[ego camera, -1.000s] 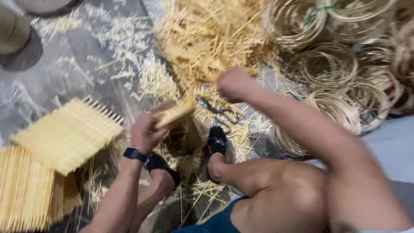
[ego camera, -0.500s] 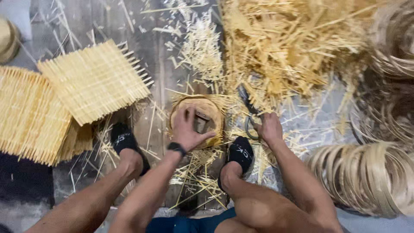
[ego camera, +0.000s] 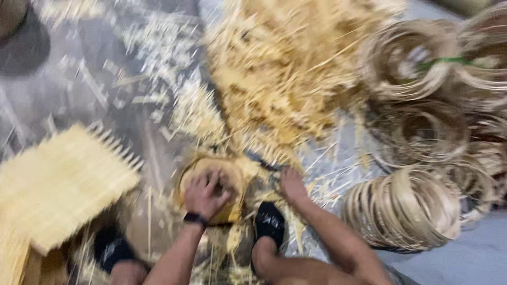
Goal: The person sits on the workshop floor and uses scissors to trim the excess bamboo strips protruding from the edge of a square woven bamboo mat, working around the mat on a round wooden form. They then fit a circular bamboo rim ring over the trimmed mat and press it into place, setting the finished piece aside.
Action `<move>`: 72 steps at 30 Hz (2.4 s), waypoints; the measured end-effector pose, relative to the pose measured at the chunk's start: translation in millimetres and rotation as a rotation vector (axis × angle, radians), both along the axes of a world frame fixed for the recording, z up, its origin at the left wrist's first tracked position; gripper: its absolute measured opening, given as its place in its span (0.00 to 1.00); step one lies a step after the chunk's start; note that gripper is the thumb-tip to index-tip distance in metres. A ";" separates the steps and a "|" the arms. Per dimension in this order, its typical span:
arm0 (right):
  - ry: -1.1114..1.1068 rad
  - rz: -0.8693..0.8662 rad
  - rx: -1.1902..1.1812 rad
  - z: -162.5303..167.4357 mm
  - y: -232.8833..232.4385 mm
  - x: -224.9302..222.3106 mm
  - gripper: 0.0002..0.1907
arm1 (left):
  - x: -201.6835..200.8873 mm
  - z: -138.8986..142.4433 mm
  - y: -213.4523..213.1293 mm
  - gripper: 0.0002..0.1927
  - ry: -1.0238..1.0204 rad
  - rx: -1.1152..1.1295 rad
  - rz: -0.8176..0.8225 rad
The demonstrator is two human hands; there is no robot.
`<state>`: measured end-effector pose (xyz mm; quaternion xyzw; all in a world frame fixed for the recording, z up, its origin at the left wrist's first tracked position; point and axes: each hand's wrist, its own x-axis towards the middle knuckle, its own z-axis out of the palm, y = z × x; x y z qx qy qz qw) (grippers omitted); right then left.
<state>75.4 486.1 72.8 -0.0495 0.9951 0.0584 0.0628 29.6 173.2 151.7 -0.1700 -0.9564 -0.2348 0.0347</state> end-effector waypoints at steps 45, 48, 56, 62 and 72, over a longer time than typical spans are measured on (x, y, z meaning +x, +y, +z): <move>-0.218 0.026 -0.153 64.1 -51.9 -41.5 0.37 | 17.9 3.9 19.2 0.35 -0.193 -0.061 0.313; -0.450 -0.157 -0.171 54.2 -46.1 -51.7 0.26 | 20.6 -4.6 21.0 0.37 -0.274 -0.043 0.320; 0.020 0.112 -0.135 24.1 -38.3 -66.6 0.28 | 18.1 -10.8 10.8 0.43 -0.264 -0.065 0.131; -0.124 0.146 -0.207 14.0 -18.2 -73.9 0.17 | 12.1 -7.2 -10.4 0.41 -0.342 -0.093 -0.037; -0.333 0.120 -0.161 37.7 -39.0 -91.3 0.17 | 6.1 1.5 -24.9 0.53 -0.117 -0.063 -0.179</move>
